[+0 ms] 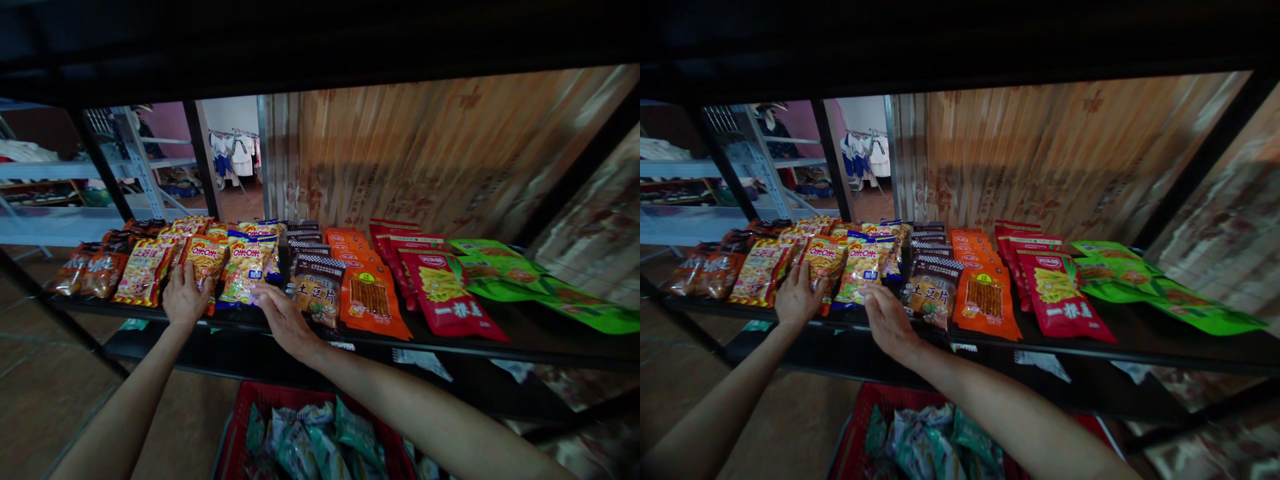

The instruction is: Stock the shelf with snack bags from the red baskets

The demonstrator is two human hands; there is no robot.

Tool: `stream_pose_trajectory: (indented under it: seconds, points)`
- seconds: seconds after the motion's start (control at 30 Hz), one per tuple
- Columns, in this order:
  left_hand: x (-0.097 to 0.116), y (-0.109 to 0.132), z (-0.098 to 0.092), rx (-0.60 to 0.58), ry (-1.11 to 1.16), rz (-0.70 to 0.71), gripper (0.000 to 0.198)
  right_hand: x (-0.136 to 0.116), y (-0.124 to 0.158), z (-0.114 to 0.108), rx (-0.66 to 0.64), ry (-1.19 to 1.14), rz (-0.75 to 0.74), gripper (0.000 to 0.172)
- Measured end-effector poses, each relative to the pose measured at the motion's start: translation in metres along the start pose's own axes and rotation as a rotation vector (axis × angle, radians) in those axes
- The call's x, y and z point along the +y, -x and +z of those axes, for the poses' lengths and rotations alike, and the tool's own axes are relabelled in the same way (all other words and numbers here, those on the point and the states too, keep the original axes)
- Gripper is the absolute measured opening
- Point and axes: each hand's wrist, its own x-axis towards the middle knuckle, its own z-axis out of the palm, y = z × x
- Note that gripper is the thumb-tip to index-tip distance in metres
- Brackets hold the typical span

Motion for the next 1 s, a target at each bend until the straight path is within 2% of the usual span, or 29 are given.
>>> stream_pose_trajectory:
  seconds: [0.13,0.27,0.37,0.47,0.57,0.63,0.7,0.73,0.8,0.83,0.9,1.0]
  points:
    - [-0.005,-0.001,0.006,0.002,0.045,0.008,0.065,0.0,0.005,-0.008,-0.013,0.024,0.019,0.042]
    - [-0.011,-0.001,0.008,0.063,0.129,0.044,0.063,0.0,0.012,-0.013,-0.003,0.019,0.037,0.042]
    - [-0.009,0.005,-0.001,0.154,0.205,0.029,0.057,0.001,0.021,-0.018,0.009,-0.032,0.044,0.043]
    - [0.007,0.026,-0.021,0.304,0.317,0.039,0.048,0.001,0.032,-0.025,0.029,-0.077,0.065,0.043]
    - [0.038,0.073,-0.045,0.424,0.478,0.078,0.038,-0.004,0.047,-0.035,0.061,-0.114,0.084,0.041]
    - [0.065,0.119,-0.056,0.426,0.61,0.086,0.035,-0.009,0.062,-0.042,0.09,-0.148,0.085,0.039]
    - [0.093,0.171,-0.058,0.334,0.74,0.137,0.032,-0.015,0.082,-0.051,0.114,-0.178,0.096,0.036]
    - [0.107,0.197,-0.055,0.242,0.794,0.19,0.033,-0.017,0.094,-0.056,0.122,-0.188,0.109,0.035]
    - [0.133,0.246,-0.046,0.075,0.832,0.25,0.036,-0.017,0.121,-0.068,0.126,-0.198,0.156,0.035]
    - [0.145,0.268,-0.039,0.02,0.837,0.226,0.037,-0.015,0.136,-0.074,0.13,-0.197,0.193,0.035]
    - [0.165,0.303,-0.026,-0.031,0.845,0.214,0.036,-0.007,0.164,-0.089,0.161,-0.192,0.293,0.036]
    - [0.19,0.335,-0.011,-0.136,0.882,0.196,0.034,0.013,0.197,-0.116,0.27,-0.189,0.427,0.04]
